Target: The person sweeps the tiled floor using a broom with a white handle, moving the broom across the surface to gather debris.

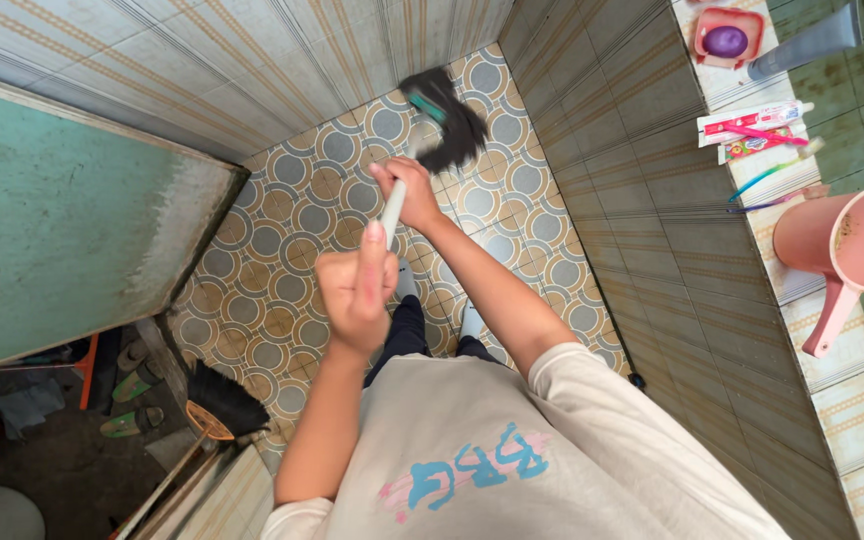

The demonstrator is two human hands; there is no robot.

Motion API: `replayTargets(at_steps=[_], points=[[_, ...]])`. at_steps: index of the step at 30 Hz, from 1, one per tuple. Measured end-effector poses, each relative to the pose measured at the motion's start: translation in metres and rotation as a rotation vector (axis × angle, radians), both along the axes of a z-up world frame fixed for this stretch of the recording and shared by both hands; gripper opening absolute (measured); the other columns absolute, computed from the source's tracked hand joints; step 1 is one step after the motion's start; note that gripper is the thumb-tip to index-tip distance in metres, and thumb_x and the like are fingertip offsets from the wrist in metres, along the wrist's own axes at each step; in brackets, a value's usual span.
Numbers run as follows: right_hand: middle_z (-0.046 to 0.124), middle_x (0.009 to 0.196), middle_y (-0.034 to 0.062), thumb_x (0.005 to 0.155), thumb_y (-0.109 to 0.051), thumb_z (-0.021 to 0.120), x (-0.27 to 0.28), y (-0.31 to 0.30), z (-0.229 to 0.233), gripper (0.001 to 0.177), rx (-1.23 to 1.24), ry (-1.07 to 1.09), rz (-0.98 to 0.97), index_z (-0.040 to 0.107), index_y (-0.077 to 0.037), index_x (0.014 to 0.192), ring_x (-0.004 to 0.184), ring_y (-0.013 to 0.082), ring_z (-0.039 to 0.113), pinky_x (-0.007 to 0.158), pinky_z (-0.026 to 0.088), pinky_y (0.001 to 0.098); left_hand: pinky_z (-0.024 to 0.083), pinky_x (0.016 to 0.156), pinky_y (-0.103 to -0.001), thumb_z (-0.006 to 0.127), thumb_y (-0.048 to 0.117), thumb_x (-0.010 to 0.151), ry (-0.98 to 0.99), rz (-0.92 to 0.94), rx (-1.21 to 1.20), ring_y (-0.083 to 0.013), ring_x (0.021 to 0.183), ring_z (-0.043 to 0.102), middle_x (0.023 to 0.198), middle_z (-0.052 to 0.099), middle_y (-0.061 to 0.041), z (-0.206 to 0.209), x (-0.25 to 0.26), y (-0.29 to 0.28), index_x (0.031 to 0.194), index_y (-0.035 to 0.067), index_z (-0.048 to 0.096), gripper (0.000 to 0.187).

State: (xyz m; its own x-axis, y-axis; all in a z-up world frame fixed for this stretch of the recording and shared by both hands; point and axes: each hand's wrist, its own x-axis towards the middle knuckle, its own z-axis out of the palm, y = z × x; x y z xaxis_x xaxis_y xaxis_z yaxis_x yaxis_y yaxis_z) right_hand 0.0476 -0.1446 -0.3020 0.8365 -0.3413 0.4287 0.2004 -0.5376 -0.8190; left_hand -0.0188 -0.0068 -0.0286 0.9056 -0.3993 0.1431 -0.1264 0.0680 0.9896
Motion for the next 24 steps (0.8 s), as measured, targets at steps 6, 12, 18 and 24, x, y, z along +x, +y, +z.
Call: replayTargets(at_steps=[6,12,18,24], points=[[0.052,0.06,0.0162,0.096,-0.022,0.072,-0.009,0.01,0.002,0.046,0.02,0.119,0.144,0.05,-0.001,0.061,0.06,0.0362,0.054,0.06,0.045,0.0455,0.024,0.046,-0.03,0.046,0.021,0.114,0.112,0.205,-0.278,-0.0089,0.042,0.031,0.048,0.034,0.001,-0.015,-0.024,0.001,0.05,0.007,0.034,0.066],[0.055,0.057,0.019,0.098,-0.031,0.068,-0.055,0.02,0.038,0.05,0.049,0.333,0.199,0.059,0.0,0.06,0.054,0.0381,0.054,0.057,0.045,0.0466,0.022,0.042,-0.031,0.046,0.022,0.116,0.142,0.26,-0.379,-0.0113,0.038,0.027,0.048,0.031,-0.002,0.03,-0.027,0.018,0.054,0.01,0.028,0.066],[0.065,0.065,0.0197,0.098,-0.029,0.066,-0.137,0.011,0.056,0.036,0.067,0.461,0.069,0.071,-0.005,0.072,0.062,0.0407,0.063,0.059,0.048,0.0482,0.019,0.037,-0.031,0.049,0.024,0.115,0.329,0.152,-0.365,-0.0118,0.035,0.023,0.047,0.027,-0.001,0.054,-0.023,0.008,0.054,0.013,0.026,0.066],[0.07,0.076,0.021,0.087,-0.017,0.064,-0.234,-0.018,0.013,0.017,0.049,0.532,-0.128,0.078,-0.007,0.088,0.072,0.0441,0.067,0.069,0.053,0.0516,0.019,0.033,-0.031,0.053,0.027,0.108,0.528,-0.124,-0.31,-0.0124,0.029,0.025,0.04,0.03,-0.001,-0.005,-0.021,-0.032,0.049,0.015,0.03,0.064]])
